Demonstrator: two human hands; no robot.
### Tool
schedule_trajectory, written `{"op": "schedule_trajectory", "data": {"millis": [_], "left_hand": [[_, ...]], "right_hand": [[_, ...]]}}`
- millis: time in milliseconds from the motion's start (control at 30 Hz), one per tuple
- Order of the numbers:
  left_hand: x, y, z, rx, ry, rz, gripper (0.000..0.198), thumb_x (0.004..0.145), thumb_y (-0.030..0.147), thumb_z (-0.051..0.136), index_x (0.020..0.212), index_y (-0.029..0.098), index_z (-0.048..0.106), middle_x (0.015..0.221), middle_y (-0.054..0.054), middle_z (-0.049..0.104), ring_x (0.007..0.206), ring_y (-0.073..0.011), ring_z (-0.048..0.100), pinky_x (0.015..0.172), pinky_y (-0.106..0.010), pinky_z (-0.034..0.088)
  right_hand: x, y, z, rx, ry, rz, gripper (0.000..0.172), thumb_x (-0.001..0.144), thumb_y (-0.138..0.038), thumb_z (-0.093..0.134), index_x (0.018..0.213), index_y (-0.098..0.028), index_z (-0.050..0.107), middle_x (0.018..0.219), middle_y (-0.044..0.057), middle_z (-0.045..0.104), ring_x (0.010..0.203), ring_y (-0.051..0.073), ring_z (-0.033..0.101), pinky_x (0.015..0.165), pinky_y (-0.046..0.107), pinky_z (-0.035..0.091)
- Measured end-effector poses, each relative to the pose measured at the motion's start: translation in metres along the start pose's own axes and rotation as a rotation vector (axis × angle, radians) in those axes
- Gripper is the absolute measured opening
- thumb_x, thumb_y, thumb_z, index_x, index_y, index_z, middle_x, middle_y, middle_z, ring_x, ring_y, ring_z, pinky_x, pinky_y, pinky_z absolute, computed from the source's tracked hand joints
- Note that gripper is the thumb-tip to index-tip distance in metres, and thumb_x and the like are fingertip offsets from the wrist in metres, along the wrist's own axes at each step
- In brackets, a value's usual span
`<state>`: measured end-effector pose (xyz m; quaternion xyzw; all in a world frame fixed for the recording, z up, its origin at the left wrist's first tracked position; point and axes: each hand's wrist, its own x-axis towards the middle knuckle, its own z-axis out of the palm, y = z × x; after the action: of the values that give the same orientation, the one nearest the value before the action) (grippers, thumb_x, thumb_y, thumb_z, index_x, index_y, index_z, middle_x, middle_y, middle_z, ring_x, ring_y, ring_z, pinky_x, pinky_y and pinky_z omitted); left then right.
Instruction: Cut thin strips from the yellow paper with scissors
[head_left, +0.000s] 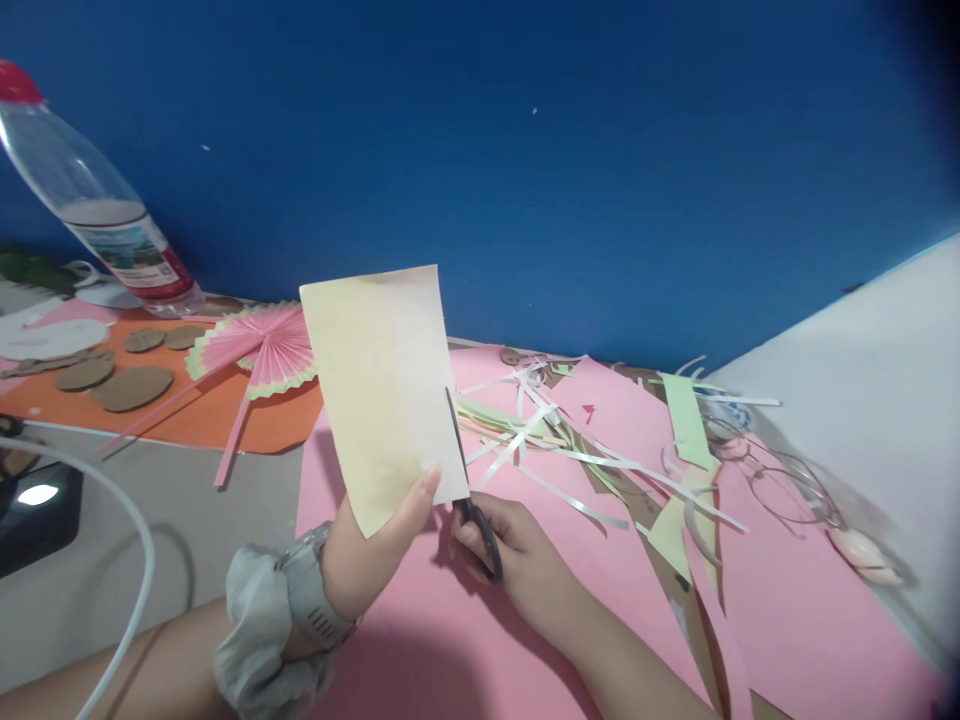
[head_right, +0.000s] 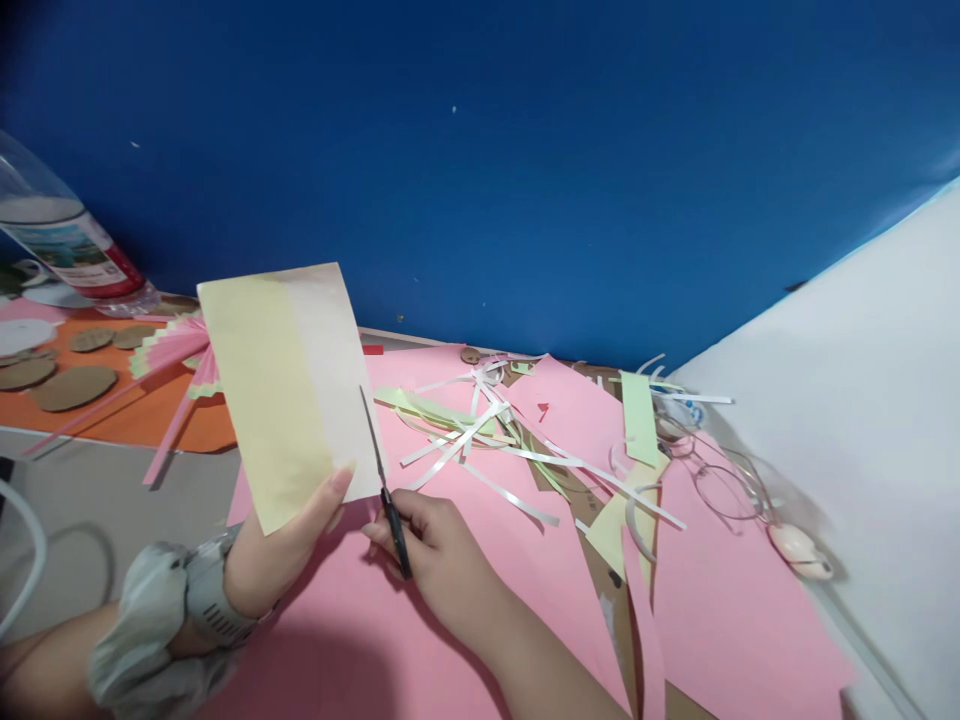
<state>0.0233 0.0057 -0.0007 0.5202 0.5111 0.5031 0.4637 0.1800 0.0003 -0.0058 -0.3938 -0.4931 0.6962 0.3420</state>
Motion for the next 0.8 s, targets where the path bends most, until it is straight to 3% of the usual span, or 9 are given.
{"op": "schedule_trajectory", "data": {"millis": [500, 700, 800], "left_hand": [[-0.0021, -0.0019, -0.0004, -0.006, 0.023, 0.004, 0.028, 0.087, 0.038, 0.058, 0.107, 0.02, 0.066, 0.11, -0.006, 0.071, 0.105, -0.0213, 0.065, 0.097, -0.033, 0.05], [-0.0032, 0.0003, 0.0018, -0.055, 0.065, -0.088, 0.033, 0.084, 0.038, 0.06, 0.11, 0.019, 0.066, 0.116, -0.006, 0.071, 0.11, -0.023, 0.064, 0.099, -0.034, 0.05], [-0.0039, -0.0011, 0.0022, -0.078, 0.07, -0.115, 0.033, 0.084, 0.041, 0.061, 0.108, 0.019, 0.067, 0.112, -0.006, 0.072, 0.104, -0.0222, 0.067, 0.087, -0.03, 0.057]], "right_hand": [[-0.0012, 0.001, -0.0011, -0.04, -0.007, 0.002, 0.038, 0.089, -0.045, 0.059, 0.063, -0.02, 0.046, 0.049, -0.007, 0.042, 0.05, 0.011, 0.046, 0.072, 0.034, 0.049], [-0.0015, 0.0023, -0.0011, -0.047, 0.001, -0.002, 0.037, 0.089, -0.044, 0.059, 0.064, -0.02, 0.046, 0.049, -0.007, 0.043, 0.049, 0.011, 0.046, 0.073, 0.035, 0.049], [-0.0008, 0.0024, -0.0018, -0.041, -0.004, 0.01, 0.038, 0.089, -0.046, 0.058, 0.064, -0.019, 0.047, 0.048, -0.007, 0.044, 0.049, 0.011, 0.046, 0.071, 0.034, 0.048]]}}
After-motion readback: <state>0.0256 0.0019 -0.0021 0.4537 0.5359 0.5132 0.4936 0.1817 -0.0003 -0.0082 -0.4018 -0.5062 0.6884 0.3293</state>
